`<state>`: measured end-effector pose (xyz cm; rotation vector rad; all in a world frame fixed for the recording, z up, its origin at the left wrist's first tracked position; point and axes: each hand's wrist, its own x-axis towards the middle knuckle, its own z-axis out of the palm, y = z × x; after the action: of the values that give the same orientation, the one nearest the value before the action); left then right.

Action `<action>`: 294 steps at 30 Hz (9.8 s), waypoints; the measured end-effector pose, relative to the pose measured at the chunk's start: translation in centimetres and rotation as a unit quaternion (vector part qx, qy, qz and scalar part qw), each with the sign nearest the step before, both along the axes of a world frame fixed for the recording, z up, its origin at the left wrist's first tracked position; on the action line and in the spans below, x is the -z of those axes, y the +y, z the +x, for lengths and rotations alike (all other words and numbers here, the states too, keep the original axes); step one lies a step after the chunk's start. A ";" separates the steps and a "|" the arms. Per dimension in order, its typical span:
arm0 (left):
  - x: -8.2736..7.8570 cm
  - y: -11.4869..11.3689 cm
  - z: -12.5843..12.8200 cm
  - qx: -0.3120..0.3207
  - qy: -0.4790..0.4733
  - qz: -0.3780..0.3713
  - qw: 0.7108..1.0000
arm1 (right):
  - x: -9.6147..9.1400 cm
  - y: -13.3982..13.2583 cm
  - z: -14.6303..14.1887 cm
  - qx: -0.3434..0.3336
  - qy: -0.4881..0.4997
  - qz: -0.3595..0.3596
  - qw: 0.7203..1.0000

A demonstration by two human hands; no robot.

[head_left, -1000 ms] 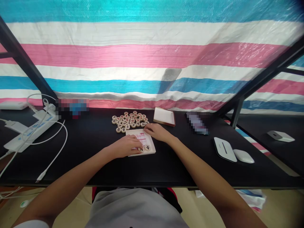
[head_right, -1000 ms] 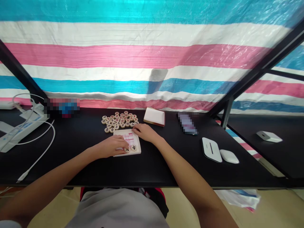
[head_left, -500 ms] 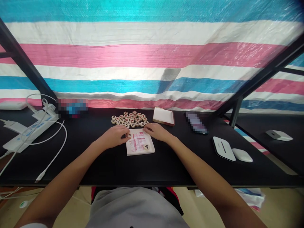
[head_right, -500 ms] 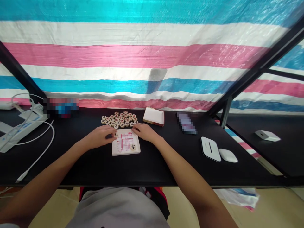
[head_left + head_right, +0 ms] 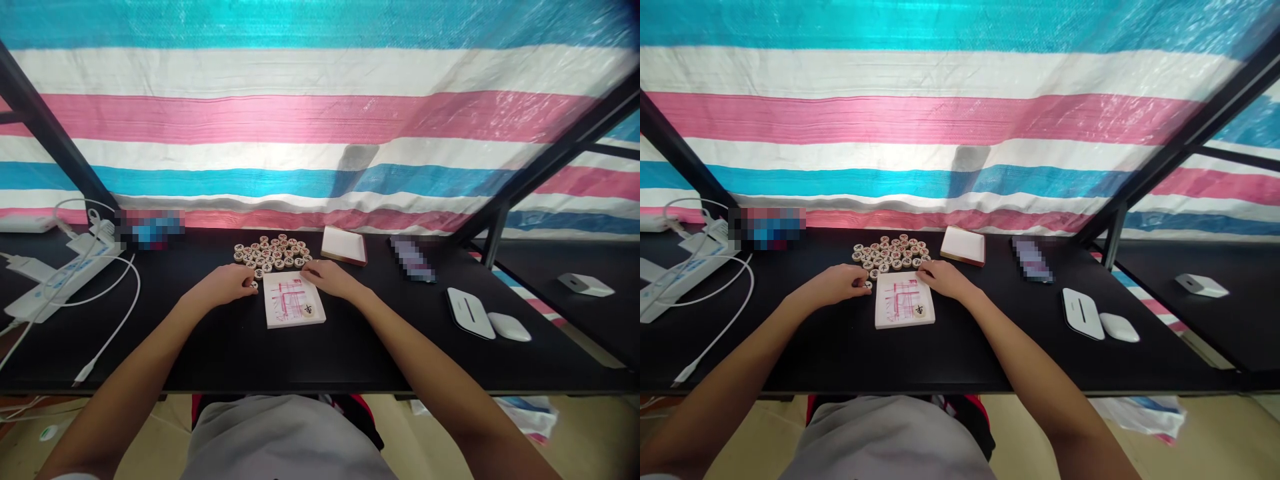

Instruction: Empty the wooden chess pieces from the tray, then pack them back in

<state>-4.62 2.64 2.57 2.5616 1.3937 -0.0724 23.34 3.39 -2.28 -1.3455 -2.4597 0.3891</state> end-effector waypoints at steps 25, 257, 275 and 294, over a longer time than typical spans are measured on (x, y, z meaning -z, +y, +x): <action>0.4 0.5 -0.9 -0.020 0.019 0.097 0.995 | -0.3 -0.1 -0.1 0.001 0.004 -0.001 1.000; 3.9 2.9 0.0 0.058 -0.017 0.067 0.996 | 3.0 2.1 0.1 -0.049 -0.028 0.135 0.989; 3.0 0.3 1.0 0.073 -0.091 0.050 0.992 | -0.1 -1.3 -1.4 -0.009 0.045 0.213 0.976; 3.6 -0.7 2.7 0.177 -0.125 0.162 0.963 | 0.9 -0.8 -1.1 -0.040 0.093 0.075 0.992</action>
<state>-1.96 1.91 -1.06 2.9290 0.9076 0.4423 22.22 2.64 -3.15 -1.1013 -2.3420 0.3239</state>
